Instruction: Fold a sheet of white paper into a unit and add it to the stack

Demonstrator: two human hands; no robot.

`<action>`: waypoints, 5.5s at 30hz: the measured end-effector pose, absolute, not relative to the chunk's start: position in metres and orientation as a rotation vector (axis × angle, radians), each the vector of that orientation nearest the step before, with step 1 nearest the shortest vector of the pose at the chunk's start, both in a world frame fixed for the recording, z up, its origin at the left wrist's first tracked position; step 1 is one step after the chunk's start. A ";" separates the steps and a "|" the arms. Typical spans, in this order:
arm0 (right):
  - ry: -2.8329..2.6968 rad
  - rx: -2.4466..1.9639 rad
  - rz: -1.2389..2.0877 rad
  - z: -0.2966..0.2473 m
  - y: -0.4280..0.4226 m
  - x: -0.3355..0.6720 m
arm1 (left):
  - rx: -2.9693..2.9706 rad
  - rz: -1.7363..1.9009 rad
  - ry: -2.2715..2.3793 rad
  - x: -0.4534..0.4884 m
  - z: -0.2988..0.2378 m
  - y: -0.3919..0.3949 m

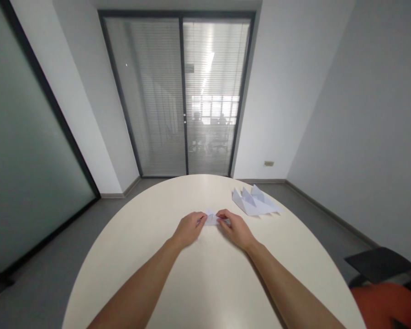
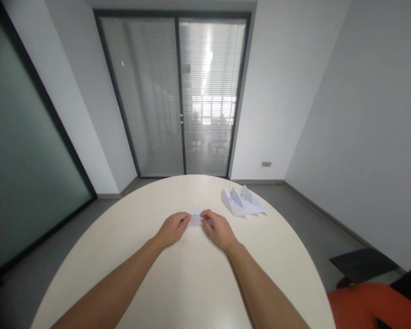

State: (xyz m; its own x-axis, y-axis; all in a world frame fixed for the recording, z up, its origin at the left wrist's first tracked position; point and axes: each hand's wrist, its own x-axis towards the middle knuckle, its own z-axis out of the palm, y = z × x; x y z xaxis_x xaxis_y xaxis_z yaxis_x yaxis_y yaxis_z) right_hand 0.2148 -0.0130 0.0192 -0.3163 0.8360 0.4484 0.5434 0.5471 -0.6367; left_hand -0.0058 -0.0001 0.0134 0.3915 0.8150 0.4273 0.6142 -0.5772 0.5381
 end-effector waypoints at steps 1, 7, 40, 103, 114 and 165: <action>-2.010 -1.112 0.474 0.019 -0.013 0.215 | 2.366 0.973 1.250 -0.006 0.014 -0.001; -1.996 -1.104 0.517 0.018 -0.014 0.215 | 2.332 0.944 1.275 -0.006 0.017 -0.003; -2.265 -1.511 0.015 0.036 -0.029 0.199 | 1.858 1.283 0.960 0.002 0.007 0.001; -1.777 -1.096 0.885 0.020 -0.015 0.210 | 1.673 1.229 0.847 0.002 0.002 0.010; -1.807 -1.074 0.750 0.016 -0.011 0.207 | 1.636 1.214 0.799 0.005 0.004 0.008; -2.065 -1.104 0.668 0.021 -0.017 0.204 | 1.861 1.057 1.006 0.006 0.007 0.003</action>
